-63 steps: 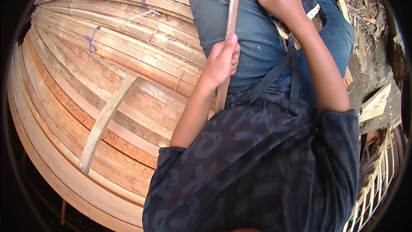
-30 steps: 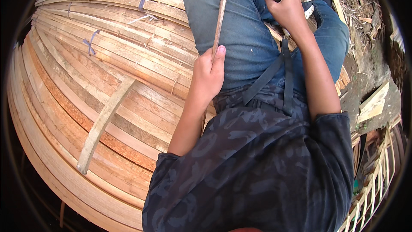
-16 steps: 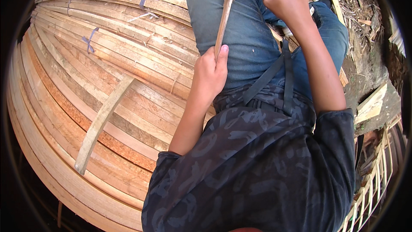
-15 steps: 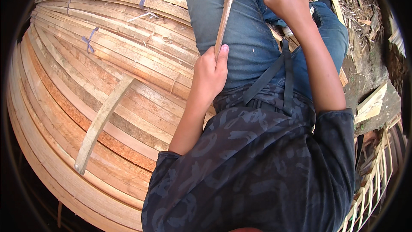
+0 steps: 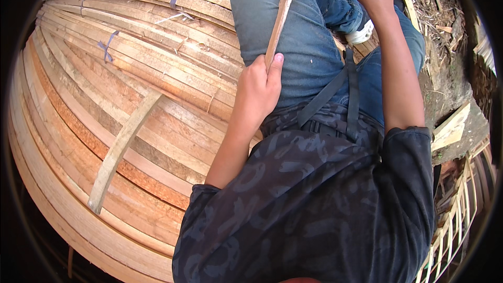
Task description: The person sits on the ground and uses a curved knife to shave thin strips of bamboo. They hold the bamboo strip against their leg and repeatedly scrape the blade along its length to remove the outer layer, producing fine wood shavings.
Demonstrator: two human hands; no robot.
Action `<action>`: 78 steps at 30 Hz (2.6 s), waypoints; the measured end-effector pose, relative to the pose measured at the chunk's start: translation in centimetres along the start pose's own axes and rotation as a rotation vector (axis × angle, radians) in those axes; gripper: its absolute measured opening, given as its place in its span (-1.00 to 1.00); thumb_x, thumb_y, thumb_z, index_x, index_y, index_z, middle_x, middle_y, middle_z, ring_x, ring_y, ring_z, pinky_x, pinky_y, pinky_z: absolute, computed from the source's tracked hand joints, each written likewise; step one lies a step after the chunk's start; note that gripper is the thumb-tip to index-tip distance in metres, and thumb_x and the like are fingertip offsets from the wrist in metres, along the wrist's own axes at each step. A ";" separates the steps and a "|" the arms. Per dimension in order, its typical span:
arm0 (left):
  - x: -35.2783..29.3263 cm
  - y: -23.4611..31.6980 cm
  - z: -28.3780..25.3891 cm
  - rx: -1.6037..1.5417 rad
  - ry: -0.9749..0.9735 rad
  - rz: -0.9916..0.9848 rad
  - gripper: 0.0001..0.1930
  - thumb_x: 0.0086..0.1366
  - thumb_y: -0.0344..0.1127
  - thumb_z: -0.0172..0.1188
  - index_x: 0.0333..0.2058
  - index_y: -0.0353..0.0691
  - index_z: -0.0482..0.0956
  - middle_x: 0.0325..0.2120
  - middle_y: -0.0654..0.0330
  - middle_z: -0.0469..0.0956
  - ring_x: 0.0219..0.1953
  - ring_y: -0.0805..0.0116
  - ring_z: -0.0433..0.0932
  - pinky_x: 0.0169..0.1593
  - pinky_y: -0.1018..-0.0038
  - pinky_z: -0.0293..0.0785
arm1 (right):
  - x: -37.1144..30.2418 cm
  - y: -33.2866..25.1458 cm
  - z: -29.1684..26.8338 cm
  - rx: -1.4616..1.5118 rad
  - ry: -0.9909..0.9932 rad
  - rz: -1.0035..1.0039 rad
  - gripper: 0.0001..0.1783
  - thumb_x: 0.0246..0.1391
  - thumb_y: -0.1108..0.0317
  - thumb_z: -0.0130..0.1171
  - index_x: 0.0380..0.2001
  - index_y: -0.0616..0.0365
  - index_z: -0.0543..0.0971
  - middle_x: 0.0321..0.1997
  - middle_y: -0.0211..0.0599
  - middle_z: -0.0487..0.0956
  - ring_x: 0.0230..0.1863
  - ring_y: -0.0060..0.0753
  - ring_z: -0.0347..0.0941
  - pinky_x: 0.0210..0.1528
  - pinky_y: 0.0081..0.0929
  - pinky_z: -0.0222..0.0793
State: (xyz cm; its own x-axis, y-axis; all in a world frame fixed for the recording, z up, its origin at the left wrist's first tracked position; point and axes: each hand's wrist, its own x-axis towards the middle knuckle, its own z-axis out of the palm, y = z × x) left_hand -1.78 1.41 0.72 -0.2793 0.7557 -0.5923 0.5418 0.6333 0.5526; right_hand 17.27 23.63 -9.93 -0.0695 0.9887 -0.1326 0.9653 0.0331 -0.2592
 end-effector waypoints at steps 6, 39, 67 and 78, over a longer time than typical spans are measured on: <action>0.3 0.3 -0.1 -0.001 -0.020 -0.026 -0.48 0.45 -0.05 -0.03 -0.51 -0.46 0.45 -0.63 -0.31 0.47 -0.46 -0.35 0.52 -0.37 0.02 0.40 | 1.0 0.2 0.7 -0.007 0.063 -0.005 -0.75 -0.24 0.35 0.14 -0.59 0.38 0.62 -0.43 0.26 0.60 -0.30 0.22 0.59 -0.18 -0.02 0.52; 0.5 -0.8 -0.2 -0.152 -0.157 -0.016 -0.49 0.48 -0.03 -0.06 -0.45 -0.44 0.47 -0.72 -0.10 0.36 -0.60 0.06 0.44 -0.42 0.22 0.36 | 3.1 1.7 -1.6 0.224 -0.108 0.051 -0.64 0.01 0.23 0.15 -0.28 0.36 0.64 -0.29 0.29 0.61 -0.20 0.20 0.59 -0.14 -0.07 0.50; -1.9 0.1 -2.7 -0.134 -0.281 0.074 -0.36 0.47 0.08 -0.05 -0.56 -0.46 0.46 -0.72 0.35 0.21 -0.56 0.57 0.20 -0.47 0.46 0.24 | -9.0 5.2 -8.5 0.098 0.086 -0.362 -0.66 0.30 0.08 0.00 -0.31 0.16 0.48 -0.46 0.08 0.59 -0.40 0.25 0.53 -0.39 0.05 0.43; -0.4 -2.4 -2.3 -0.182 -0.273 0.059 -0.33 0.45 0.13 -0.04 -0.69 -0.34 0.32 -0.77 0.39 0.08 -0.64 0.59 0.11 -0.57 0.44 0.11 | -14.0 1.8 -7.7 0.291 -0.080 -0.436 -0.73 0.26 0.21 0.10 -0.19 0.23 0.48 -0.36 0.07 0.61 -0.37 0.20 0.55 -0.38 -0.04 0.47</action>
State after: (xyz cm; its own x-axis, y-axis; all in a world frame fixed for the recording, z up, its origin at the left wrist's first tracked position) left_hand -4.79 -0.01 1.04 -0.0156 0.7355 -0.6774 0.3931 0.6274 0.6722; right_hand 21.92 10.94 -1.13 -0.4786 0.8778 -0.0232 0.7334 0.3850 -0.5603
